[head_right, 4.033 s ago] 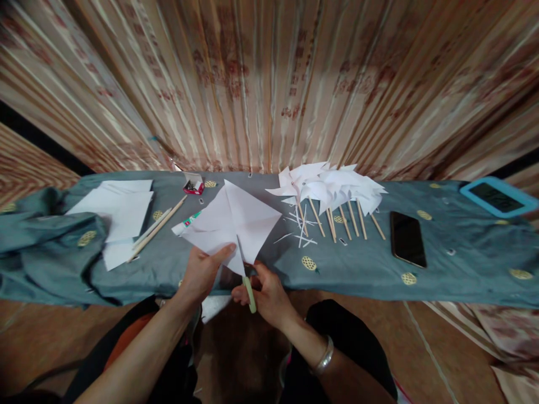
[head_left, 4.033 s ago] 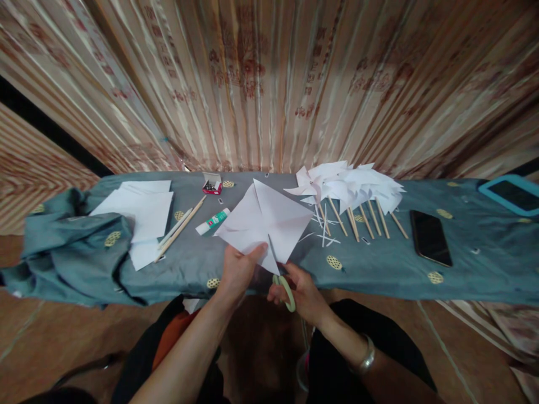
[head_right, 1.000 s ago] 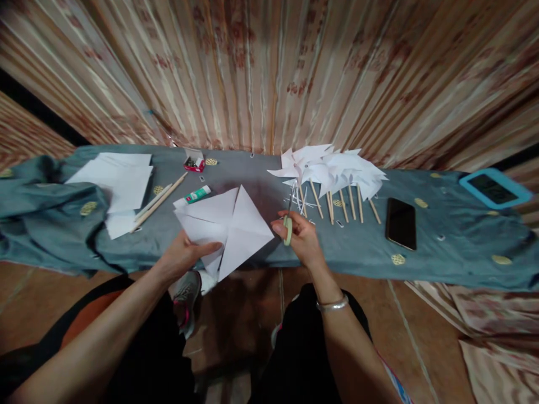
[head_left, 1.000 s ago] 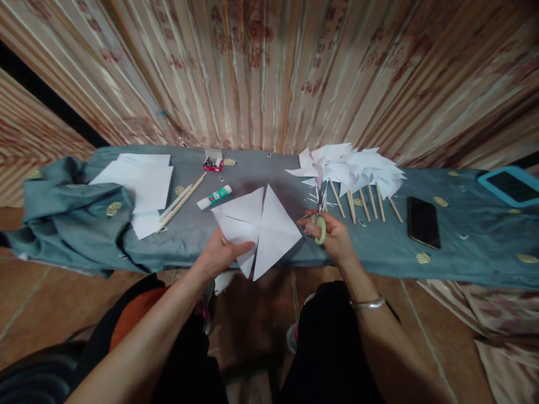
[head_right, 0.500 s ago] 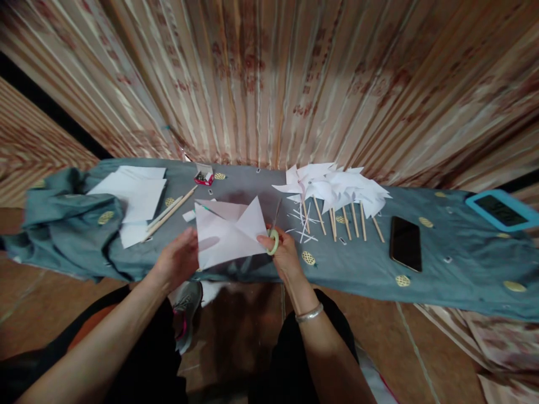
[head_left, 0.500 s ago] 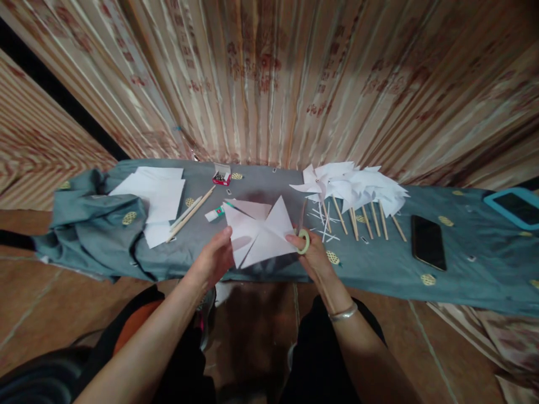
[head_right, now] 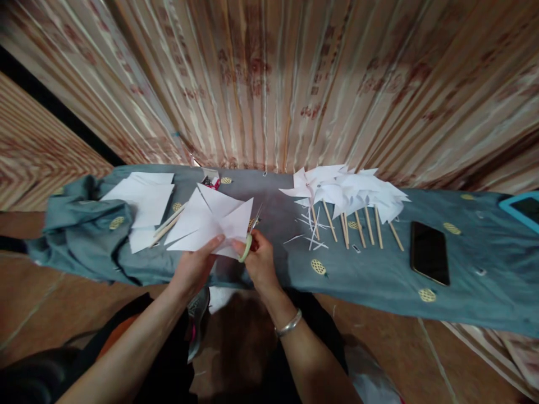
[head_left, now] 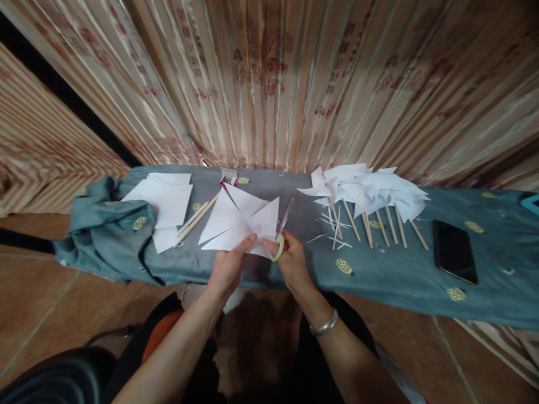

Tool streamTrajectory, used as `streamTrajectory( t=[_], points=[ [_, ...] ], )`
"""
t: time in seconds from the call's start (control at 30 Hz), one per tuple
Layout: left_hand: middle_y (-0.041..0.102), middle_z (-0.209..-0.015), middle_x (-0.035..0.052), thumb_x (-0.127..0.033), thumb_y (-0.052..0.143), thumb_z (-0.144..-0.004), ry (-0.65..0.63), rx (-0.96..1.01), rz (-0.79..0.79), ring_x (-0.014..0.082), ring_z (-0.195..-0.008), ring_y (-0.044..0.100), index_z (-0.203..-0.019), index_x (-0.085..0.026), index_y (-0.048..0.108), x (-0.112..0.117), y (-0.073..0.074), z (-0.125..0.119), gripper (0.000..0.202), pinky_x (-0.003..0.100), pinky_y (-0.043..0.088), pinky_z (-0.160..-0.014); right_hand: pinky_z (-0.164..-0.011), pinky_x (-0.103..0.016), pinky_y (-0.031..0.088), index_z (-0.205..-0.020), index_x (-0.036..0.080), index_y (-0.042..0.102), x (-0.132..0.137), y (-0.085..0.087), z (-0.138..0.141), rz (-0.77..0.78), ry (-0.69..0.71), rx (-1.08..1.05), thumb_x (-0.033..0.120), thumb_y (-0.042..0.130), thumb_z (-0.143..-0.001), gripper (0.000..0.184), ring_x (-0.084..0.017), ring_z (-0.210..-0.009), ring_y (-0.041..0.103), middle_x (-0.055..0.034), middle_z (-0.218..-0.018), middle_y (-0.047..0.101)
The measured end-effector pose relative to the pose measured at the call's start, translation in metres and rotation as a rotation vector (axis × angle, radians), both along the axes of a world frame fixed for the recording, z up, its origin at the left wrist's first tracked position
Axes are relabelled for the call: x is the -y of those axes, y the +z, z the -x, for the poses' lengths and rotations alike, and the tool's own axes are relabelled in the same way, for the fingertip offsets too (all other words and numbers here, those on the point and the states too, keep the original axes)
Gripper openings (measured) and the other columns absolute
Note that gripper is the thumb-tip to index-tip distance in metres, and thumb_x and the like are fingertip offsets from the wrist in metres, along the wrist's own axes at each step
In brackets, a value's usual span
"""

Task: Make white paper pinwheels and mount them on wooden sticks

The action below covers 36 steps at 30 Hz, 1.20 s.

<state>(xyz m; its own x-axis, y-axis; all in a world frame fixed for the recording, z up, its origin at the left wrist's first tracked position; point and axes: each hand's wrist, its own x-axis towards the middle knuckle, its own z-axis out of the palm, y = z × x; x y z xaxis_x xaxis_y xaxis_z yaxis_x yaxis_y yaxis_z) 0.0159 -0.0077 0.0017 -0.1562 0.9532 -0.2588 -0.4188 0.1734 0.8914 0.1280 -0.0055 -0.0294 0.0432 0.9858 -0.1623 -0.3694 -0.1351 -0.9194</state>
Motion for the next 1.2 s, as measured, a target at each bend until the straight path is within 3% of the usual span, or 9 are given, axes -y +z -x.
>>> streamTrajectory(
  t=[0.23, 0.43, 0.5, 0.73, 1.2],
  points=[
    [0.072, -0.11, 0.0066, -0.016, 0.08, -0.054, 0.196, -0.072, -0.036, 0.0274, -0.11, 0.064, -0.114, -0.02, 0.063, -0.008, -0.004, 0.032, 0.063, 0.04, 0.046, -0.102, -0.059, -0.025, 0.048, -0.098, 0.019, 0.063, 0.01, 0.006, -0.017, 0.005, 0.237, 0.161, 0.049, 0.073, -0.068, 0.044, -0.014, -0.063, 0.061, -0.0007, -0.074, 0.069],
    [0.07, -0.117, 0.0083, -0.017, 0.08, -0.052, 0.244, -0.097, -0.124, 0.0269, -0.112, 0.062, -0.116, -0.02, 0.063, -0.013, -0.01, 0.058, 0.067, 0.039, 0.044, -0.104, -0.057, -0.023, 0.047, -0.101, 0.015, 0.064, 0.029, 0.0, -0.022, 0.052, 0.657, 0.217, 0.053, 0.066, -0.077, 0.045, -0.014, -0.066, 0.065, -0.0059, -0.08, 0.072],
    [0.07, -0.117, 0.0082, -0.017, 0.08, -0.052, 0.238, -0.104, -0.129, 0.0265, -0.112, 0.062, -0.116, -0.02, 0.063, -0.014, -0.011, 0.06, 0.066, 0.039, 0.044, -0.103, -0.056, -0.023, 0.047, -0.102, 0.015, 0.064, 0.033, 0.0, -0.02, 0.088, 0.738, 0.245, 0.054, 0.066, -0.077, 0.046, -0.015, -0.067, 0.066, -0.0062, -0.079, 0.072],
    [0.072, -0.108, 0.0091, -0.018, 0.08, -0.049, 0.18, -0.061, -0.024, 0.027, -0.099, 0.066, -0.114, -0.017, 0.064, -0.013, -0.016, 0.056, 0.067, 0.04, 0.05, -0.094, -0.051, -0.021, 0.045, -0.094, 0.013, 0.066, 0.03, -0.001, -0.014, 0.132, 0.749, 0.232, 0.059, 0.074, -0.066, 0.053, -0.012, -0.057, 0.061, -0.0038, -0.069, 0.07],
    [0.072, -0.093, 0.0076, -0.021, 0.081, -0.052, 0.135, -0.102, -0.008, 0.0219, -0.084, 0.066, -0.104, -0.012, 0.068, -0.013, -0.026, 0.051, 0.055, 0.036, 0.052, -0.082, -0.048, -0.019, 0.043, -0.093, 0.012, 0.066, 0.024, -0.007, -0.014, 0.216, 0.764, 0.183, 0.064, 0.077, -0.058, 0.064, -0.01, -0.055, 0.059, -0.0026, -0.066, 0.067]
  ],
)
